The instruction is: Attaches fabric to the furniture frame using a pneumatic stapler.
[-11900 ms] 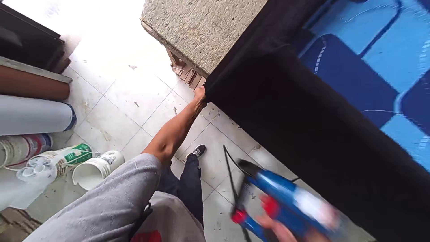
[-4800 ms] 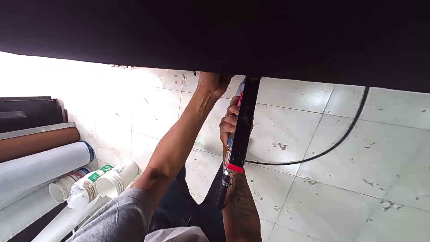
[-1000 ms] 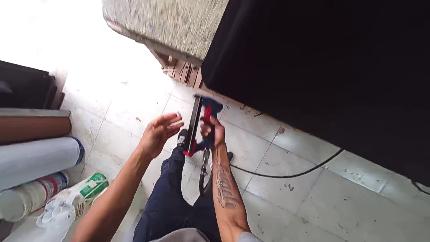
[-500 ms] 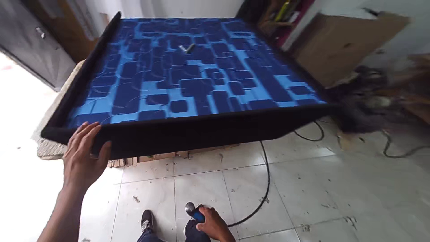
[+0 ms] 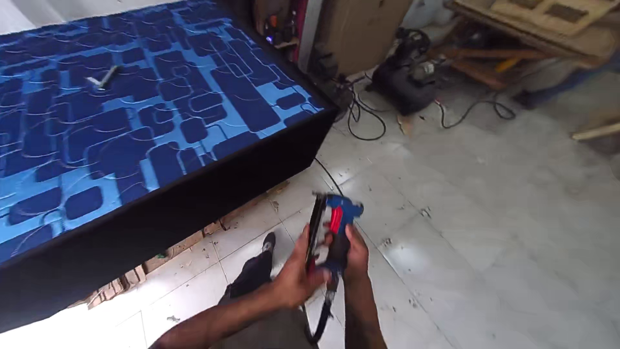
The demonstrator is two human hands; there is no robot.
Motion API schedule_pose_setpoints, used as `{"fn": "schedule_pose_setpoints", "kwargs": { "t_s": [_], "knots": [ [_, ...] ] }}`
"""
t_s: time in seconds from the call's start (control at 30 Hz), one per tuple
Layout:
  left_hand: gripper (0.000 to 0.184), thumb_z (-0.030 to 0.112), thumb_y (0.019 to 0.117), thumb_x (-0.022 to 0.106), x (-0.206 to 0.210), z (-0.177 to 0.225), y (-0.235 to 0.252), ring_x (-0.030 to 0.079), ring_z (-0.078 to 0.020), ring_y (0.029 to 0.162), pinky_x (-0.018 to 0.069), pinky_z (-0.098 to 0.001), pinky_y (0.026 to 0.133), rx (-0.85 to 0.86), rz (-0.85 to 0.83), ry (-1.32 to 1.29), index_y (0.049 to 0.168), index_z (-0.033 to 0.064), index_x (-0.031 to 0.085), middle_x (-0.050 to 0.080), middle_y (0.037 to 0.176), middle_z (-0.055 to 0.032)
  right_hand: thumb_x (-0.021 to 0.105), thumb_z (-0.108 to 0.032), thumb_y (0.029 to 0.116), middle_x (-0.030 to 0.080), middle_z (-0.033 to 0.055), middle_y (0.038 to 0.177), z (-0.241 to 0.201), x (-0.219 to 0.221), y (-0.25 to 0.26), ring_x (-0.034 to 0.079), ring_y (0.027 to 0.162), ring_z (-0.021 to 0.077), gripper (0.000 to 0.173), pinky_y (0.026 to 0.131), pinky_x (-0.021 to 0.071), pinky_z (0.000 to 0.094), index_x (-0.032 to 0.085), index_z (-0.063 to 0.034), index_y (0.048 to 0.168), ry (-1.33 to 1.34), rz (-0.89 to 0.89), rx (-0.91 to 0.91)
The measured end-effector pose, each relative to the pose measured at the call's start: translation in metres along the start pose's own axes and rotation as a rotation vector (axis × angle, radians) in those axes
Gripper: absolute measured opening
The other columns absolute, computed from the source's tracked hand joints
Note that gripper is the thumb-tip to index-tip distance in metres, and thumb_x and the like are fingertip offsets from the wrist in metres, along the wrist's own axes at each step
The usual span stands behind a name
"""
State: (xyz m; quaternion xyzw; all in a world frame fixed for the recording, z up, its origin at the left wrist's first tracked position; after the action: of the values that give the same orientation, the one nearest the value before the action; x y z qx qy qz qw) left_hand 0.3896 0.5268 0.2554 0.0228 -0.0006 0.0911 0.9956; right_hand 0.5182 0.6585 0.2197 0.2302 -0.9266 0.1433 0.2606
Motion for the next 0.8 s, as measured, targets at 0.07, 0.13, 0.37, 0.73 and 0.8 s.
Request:
{"fn": "schedule_pose_setpoints", "kwargs": {
  "t_s": [0.07,0.13,0.37,0.73,0.8],
  "knots": [
    [0.077,0.01,0.0982,0.063,0.002,-0.001,0.054,0.062,-0.024,0.126,0.0542,-0.0401,0.106,0.029,0.08,-0.137,0.159,-0.0079,0.019,0.052,0.147,-0.0244,0.073,-0.039,0.0897,0.065,0.0165,0.125,-0.021,0.001,0.033,0.072,0.1,0.0293,0.085,0.078,0.0646,0.046,0.026,-0.0049,0.152,-0.113,-0.008,-0.119],
    [0.071,0.003,0.0994,0.057,-0.014,0.008,0.101,0.058,-0.0226,0.132,0.0501,-0.036,0.111,0.037,0.037,-0.175,0.158,-0.011,0.02,0.047,0.152,-0.0253,0.091,-0.052,0.0692,0.042,0.0163,0.152,-0.039,0.002,0.049,0.06,0.126,0.0285,0.136,0.092,0.0615,0.0471,0.002,-0.0039,0.161,-0.393,-0.094,-0.209],
    [0.075,0.011,0.1023,0.056,0.02,0.049,0.174,0.042,-0.0297,0.148,0.0458,-0.0385,0.115,0.004,-0.122,0.387,0.161,-0.0084,0.012,0.016,0.167,-0.0304,0.07,-0.017,0.0829,0.014,0.0366,0.164,-0.053,-0.008,0.123,0.027,0.154,0.0394,0.013,0.117,0.0433,0.043,0.07,-0.0042,0.087,-0.935,0.001,-0.592],
    [0.08,0.049,0.0935,0.07,0.04,0.069,0.17,0.027,-0.0348,0.155,0.0292,-0.0534,0.125,0.255,-0.139,0.657,0.154,0.0054,0.043,0.031,0.164,-0.0239,0.066,-0.011,0.0851,0.032,0.0266,0.159,-0.081,-0.046,0.22,0.067,0.109,0.0125,0.034,0.086,0.06,0.0293,0.067,0.0059,0.115,-0.558,-0.02,-0.421],
    [0.064,0.059,0.0984,0.056,0.05,0.063,0.193,0.028,-0.0331,0.155,0.0249,-0.0591,0.125,0.499,0.16,0.792,0.145,0.0162,0.052,0.043,0.16,-0.013,0.064,-0.013,0.0887,0.051,0.0217,0.143,-0.079,-0.036,0.224,0.069,0.096,0.0071,0.061,0.082,0.061,0.0273,0.046,0.0121,0.141,-0.544,-0.014,-0.374]
  ]
}}
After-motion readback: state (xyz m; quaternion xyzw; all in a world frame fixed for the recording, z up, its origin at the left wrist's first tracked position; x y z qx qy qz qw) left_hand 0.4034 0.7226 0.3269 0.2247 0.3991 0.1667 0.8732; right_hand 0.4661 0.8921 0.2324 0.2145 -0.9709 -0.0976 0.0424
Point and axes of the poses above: each hand's wrist, its own y-axis towards the middle knuckle, its own x-axis out of the palm, z = x × y, the point moved 3 cm from there along y, towards the middle knuckle
